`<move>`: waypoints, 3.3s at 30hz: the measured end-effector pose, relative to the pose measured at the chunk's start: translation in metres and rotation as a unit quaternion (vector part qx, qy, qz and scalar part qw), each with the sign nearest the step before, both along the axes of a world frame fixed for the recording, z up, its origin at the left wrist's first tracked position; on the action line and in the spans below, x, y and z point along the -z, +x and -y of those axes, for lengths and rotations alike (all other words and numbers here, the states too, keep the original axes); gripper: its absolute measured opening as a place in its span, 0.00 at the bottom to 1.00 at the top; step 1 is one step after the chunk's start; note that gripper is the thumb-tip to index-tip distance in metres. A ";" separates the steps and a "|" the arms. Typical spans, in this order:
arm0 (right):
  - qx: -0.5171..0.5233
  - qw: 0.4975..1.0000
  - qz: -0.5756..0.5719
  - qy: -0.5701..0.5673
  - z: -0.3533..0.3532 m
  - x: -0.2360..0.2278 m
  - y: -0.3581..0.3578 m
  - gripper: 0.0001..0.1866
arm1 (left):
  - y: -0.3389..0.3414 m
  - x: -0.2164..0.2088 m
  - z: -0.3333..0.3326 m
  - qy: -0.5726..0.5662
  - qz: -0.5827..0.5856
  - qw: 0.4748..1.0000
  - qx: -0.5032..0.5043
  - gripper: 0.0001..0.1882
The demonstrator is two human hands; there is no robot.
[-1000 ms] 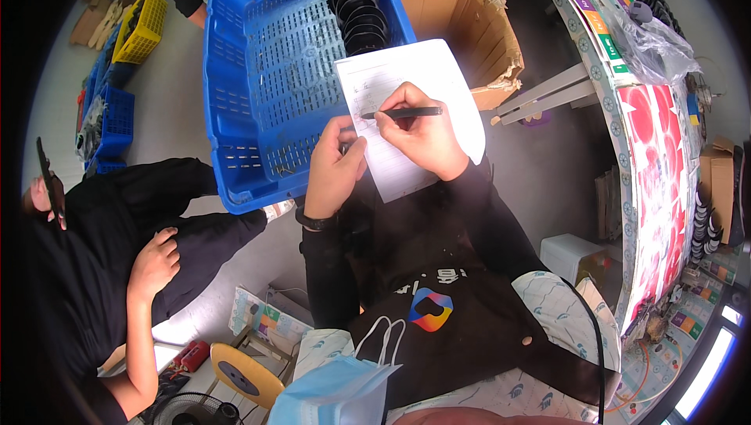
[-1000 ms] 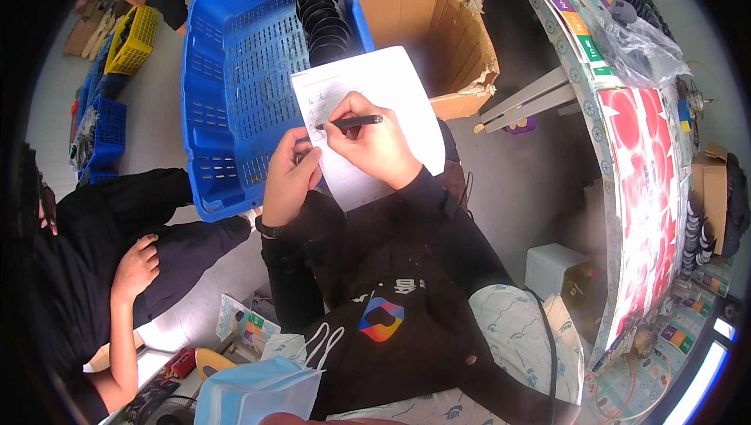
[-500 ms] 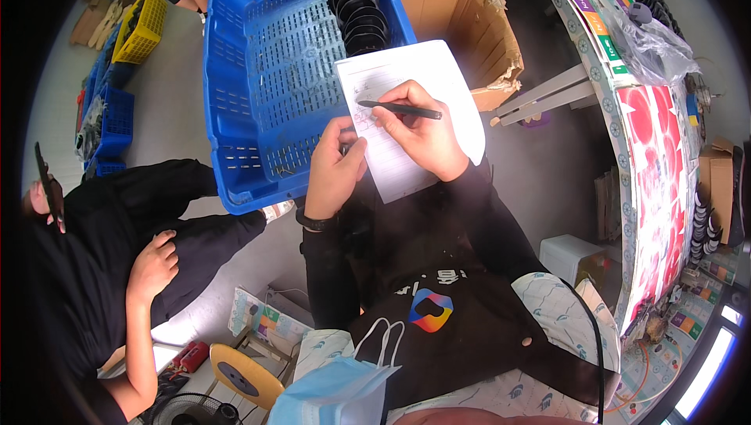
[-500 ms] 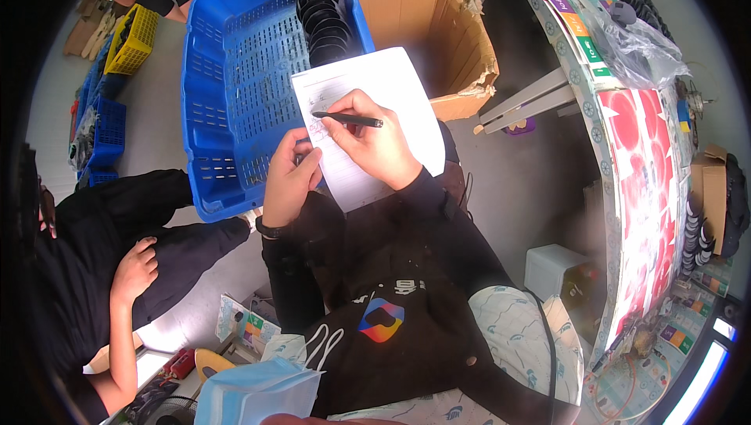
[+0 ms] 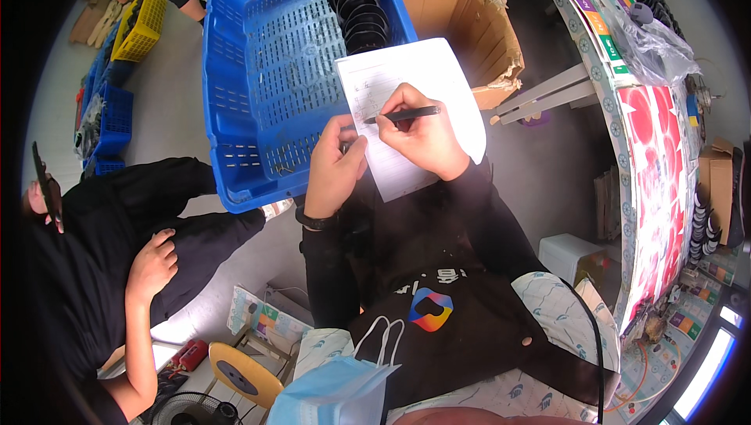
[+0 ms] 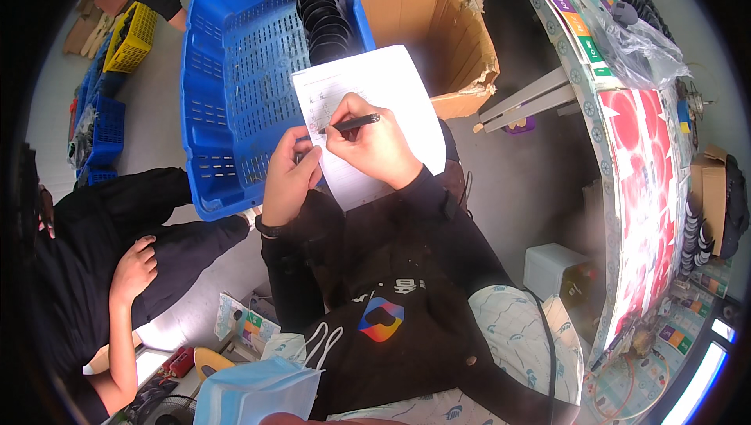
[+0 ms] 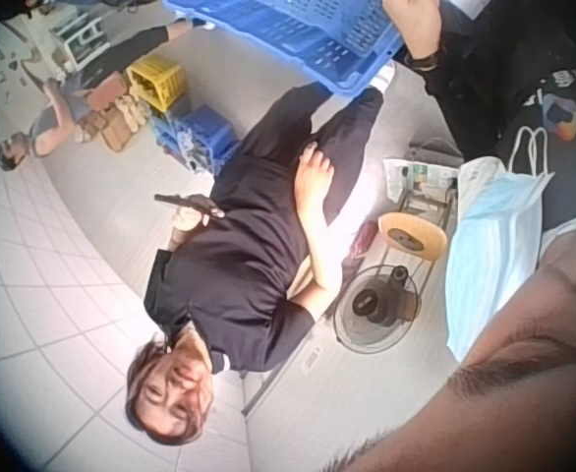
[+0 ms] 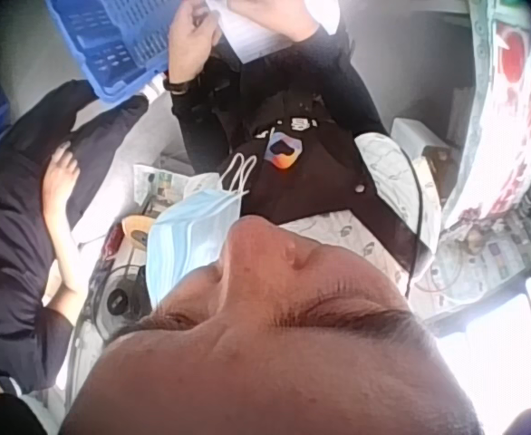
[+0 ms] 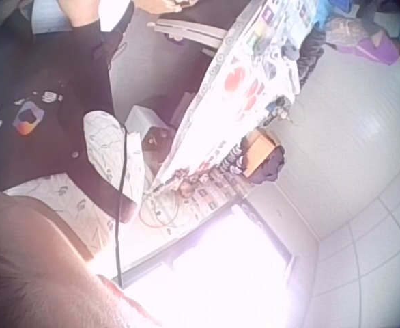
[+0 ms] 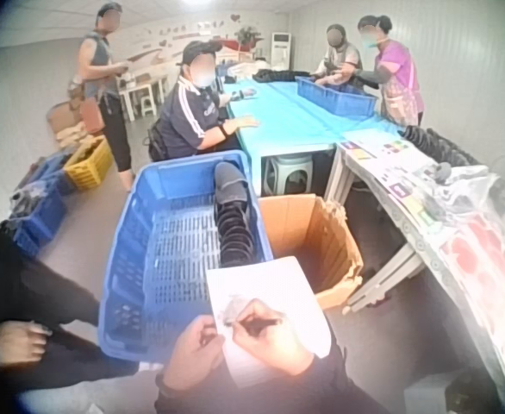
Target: The recorder is writing down numbers or tallies on a sheet of paper while reviewing bins of shoe components and consulting with colleagues.
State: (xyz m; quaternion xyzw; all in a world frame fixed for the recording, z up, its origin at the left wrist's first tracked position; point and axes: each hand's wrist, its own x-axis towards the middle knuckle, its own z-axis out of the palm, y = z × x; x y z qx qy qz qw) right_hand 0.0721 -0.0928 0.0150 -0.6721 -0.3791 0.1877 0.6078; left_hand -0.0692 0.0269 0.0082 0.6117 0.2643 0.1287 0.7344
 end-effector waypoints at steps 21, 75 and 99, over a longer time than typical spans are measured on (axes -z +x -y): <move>0.161 0.973 -0.103 0.131 0.075 -0.026 0.060 0.10 | -0.002 0.000 0.001 0.028 0.022 0.999 -0.017 0.16; 0.021 0.988 -0.006 0.151 0.127 -0.069 -0.015 0.05 | -0.048 -0.035 0.044 -0.056 0.258 0.963 -0.058 0.20; 0.032 0.987 -0.011 0.156 0.102 -0.063 -0.021 0.04 | -0.054 -0.031 0.026 -0.032 0.256 0.965 -0.040 0.26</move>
